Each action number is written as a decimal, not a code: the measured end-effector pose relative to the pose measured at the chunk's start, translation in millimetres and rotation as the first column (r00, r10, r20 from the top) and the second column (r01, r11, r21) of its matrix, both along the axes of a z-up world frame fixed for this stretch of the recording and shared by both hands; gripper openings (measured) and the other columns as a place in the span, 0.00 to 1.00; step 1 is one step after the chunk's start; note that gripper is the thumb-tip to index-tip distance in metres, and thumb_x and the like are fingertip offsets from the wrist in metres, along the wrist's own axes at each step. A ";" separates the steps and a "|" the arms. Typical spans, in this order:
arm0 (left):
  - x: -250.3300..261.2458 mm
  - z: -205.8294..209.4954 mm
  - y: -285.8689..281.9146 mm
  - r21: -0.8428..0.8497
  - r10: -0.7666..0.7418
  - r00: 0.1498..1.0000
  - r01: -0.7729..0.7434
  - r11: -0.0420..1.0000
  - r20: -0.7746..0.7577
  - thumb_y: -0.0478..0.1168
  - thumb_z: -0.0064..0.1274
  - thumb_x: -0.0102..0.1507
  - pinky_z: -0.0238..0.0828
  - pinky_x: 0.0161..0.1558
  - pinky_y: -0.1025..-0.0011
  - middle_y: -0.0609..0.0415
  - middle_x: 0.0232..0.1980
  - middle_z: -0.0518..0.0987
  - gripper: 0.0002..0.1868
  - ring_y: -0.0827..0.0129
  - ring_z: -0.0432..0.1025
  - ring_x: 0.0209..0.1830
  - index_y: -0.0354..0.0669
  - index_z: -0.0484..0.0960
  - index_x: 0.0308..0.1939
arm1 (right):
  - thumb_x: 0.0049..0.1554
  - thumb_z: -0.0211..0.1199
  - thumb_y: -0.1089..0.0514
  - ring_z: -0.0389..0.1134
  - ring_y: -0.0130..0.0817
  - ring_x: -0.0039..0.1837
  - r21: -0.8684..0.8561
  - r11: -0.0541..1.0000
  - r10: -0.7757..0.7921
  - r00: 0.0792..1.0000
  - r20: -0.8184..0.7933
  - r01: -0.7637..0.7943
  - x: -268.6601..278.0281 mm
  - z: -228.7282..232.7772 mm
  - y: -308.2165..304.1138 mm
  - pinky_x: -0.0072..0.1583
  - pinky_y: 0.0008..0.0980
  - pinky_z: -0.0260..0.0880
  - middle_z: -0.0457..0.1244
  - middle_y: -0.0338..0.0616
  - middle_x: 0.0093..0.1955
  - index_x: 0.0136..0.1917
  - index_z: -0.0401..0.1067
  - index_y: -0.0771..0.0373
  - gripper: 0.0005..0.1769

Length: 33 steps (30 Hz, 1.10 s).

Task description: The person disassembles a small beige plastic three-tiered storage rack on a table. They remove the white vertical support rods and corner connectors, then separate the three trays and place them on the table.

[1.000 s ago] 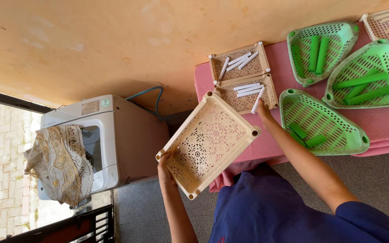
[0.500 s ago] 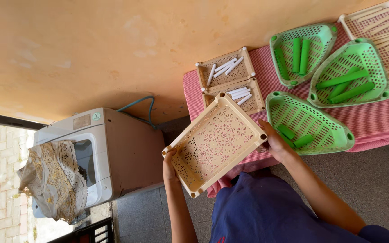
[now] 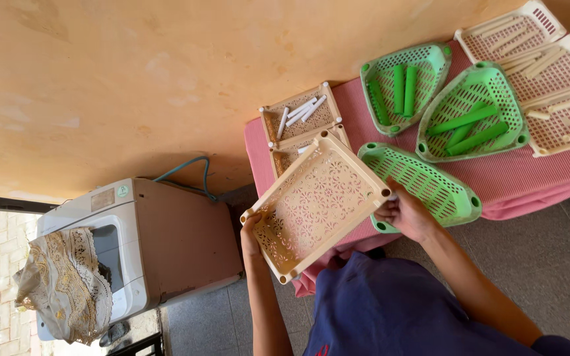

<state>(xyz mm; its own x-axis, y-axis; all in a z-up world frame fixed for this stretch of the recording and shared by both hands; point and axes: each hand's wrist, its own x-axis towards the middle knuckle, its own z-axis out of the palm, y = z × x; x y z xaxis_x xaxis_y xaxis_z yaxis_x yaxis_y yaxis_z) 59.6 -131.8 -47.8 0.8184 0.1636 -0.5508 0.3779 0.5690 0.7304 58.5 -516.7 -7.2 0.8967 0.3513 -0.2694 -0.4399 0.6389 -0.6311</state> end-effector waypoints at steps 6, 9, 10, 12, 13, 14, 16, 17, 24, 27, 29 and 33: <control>-15.2 6.2 -13.5 0.109 0.122 0.988 -0.112 0.988 -0.092 0.44 0.47 0.61 0.75 0.32 0.65 0.45 0.37 0.78 0.18 0.62 0.74 0.29 0.37 0.77 0.50 | 0.62 0.56 0.50 0.49 0.23 0.33 0.084 0.992 -0.107 0.989 0.098 0.099 17.7 10.5 -17.7 0.36 0.25 0.53 0.55 0.36 0.36 0.46 0.68 0.56 0.08; -21.5 24.0 -7.4 0.189 0.173 0.984 -0.161 0.969 -0.050 0.43 0.48 0.60 0.75 0.32 0.66 0.45 0.36 0.78 0.17 0.61 0.74 0.29 0.37 0.77 0.50 | 0.67 0.55 0.48 0.51 0.24 0.32 -0.039 0.995 -0.088 0.986 0.144 0.095 20.1 6.0 -32.8 0.37 0.26 0.58 0.55 0.35 0.34 0.48 0.68 0.60 0.14; -23.9 30.5 -4.2 0.235 0.145 0.987 -0.126 0.964 -0.064 0.44 0.48 0.60 0.74 0.31 0.65 0.44 0.35 0.78 0.18 0.60 0.74 0.28 0.35 0.77 0.49 | 0.66 0.55 0.49 0.53 0.24 0.34 -0.138 0.984 -0.087 0.985 0.151 0.108 19.4 2.3 -34.5 0.38 0.26 0.60 0.56 0.35 0.35 0.49 0.67 0.60 0.12; -25.8 39.7 -3.7 0.264 0.119 0.989 -0.092 0.960 -0.090 0.46 0.48 0.61 0.74 0.31 0.65 0.44 0.36 0.79 0.20 0.60 0.74 0.28 0.34 0.78 0.49 | 0.65 0.56 0.52 0.57 0.23 0.37 -0.332 0.934 -0.078 0.982 0.172 0.132 22.1 -3.3 -36.3 0.41 0.26 0.63 0.58 0.34 0.37 0.53 0.66 0.59 0.09; -25.0 42.9 -4.8 0.249 0.121 0.987 -0.093 0.964 -0.101 0.46 0.48 0.61 0.75 0.32 0.65 0.45 0.37 0.79 0.20 0.61 0.75 0.30 0.35 0.79 0.50 | 0.65 0.57 0.53 0.59 0.24 0.39 -0.419 0.886 -0.101 0.964 0.246 0.200 22.2 -3.8 -38.2 0.42 0.27 0.65 0.59 0.36 0.39 0.55 0.67 0.60 0.09; -26.1 45.2 -6.2 0.233 0.130 0.985 -0.101 0.967 -0.112 0.46 0.48 0.61 0.75 0.34 0.65 0.45 0.38 0.80 0.21 0.62 0.75 0.32 0.35 0.79 0.51 | 0.65 0.58 0.54 0.61 0.25 0.40 -0.496 0.827 -0.110 0.941 0.320 0.265 22.9 -2.8 -38.6 0.44 0.27 0.66 0.61 0.37 0.41 0.56 0.68 0.61 0.10; -26.7 46.6 -9.5 0.345 0.103 0.990 -0.064 0.936 -0.095 0.46 0.48 0.60 0.75 0.35 0.66 0.46 0.39 0.81 0.21 0.63 0.76 0.33 0.36 0.79 0.51 | 0.64 0.60 0.55 0.65 0.25 0.45 -0.598 0.701 -0.071 0.873 0.483 0.388 23.6 2.2 -34.3 0.48 0.27 0.70 0.65 0.39 0.46 0.59 0.68 0.63 0.13; -25.8 45.4 -11.5 0.399 0.088 0.992 -0.046 0.916 -0.088 0.46 0.48 0.60 0.74 0.36 0.66 0.47 0.40 0.81 0.21 0.63 0.76 0.34 0.37 0.79 0.52 | 0.63 0.60 0.56 0.68 0.25 0.48 -0.622 0.643 -0.025 0.824 0.566 0.446 23.0 6.0 -32.0 0.50 0.27 0.72 0.67 0.40 0.50 0.60 0.68 0.63 0.14; -28.6 26.6 -22.5 0.318 0.018 0.998 0.004 0.948 -0.064 0.43 0.49 0.59 0.74 0.44 0.65 0.49 0.44 0.81 0.19 0.64 0.75 0.41 0.38 0.79 0.52 | 0.67 0.55 0.44 0.65 0.47 0.69 -0.576 0.250 0.370 0.473 0.799 0.778 19.2 11.7 -1.1 0.69 0.49 0.66 0.65 0.57 0.66 0.65 0.68 0.64 0.24; -29.7 24.7 -27.1 0.299 -0.047 0.996 0.069 0.952 -0.082 0.42 0.49 0.59 0.73 0.44 0.64 0.48 0.44 0.80 0.19 0.64 0.75 0.41 0.38 0.78 0.52 | 0.70 0.38 0.36 0.64 0.45 0.69 -0.811 0.313 0.160 0.814 0.559 0.495 57.1 -10.5 -17.2 0.69 0.51 0.64 0.63 0.52 0.69 0.66 0.68 0.62 0.31; -33.3 26.5 -31.6 0.333 -0.110 0.989 0.137 0.933 -0.097 0.43 0.48 0.59 0.73 0.43 0.65 0.49 0.44 0.81 0.19 0.65 0.75 0.40 0.39 0.78 0.52 | 0.70 0.31 0.34 0.69 0.48 0.65 -0.941 0.334 0.345 0.936 0.074 -0.048 81.9 -35.9 -22.5 0.70 0.53 0.64 0.68 0.60 0.62 0.67 0.71 0.59 0.37; -35.2 35.5 -37.5 0.333 -0.114 0.990 0.135 0.933 -0.084 0.42 0.50 0.59 0.72 0.44 0.65 0.49 0.44 0.80 0.18 0.66 0.74 0.41 0.39 0.78 0.51 | 0.69 0.49 0.29 0.56 0.39 0.74 -0.708 0.607 0.270 0.931 -0.244 -0.361 94.5 -81.4 -20.8 0.73 0.56 0.54 0.53 0.55 0.75 0.82 0.44 0.54 0.41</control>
<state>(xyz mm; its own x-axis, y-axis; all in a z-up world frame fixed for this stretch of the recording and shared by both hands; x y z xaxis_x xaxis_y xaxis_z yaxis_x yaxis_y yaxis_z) 24.4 -169.3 -12.4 0.8102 0.2474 -0.5314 0.4804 0.2392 0.8438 153.0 -537.5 -88.6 0.7198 0.2534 -0.6463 -0.6137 -0.2029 -0.7631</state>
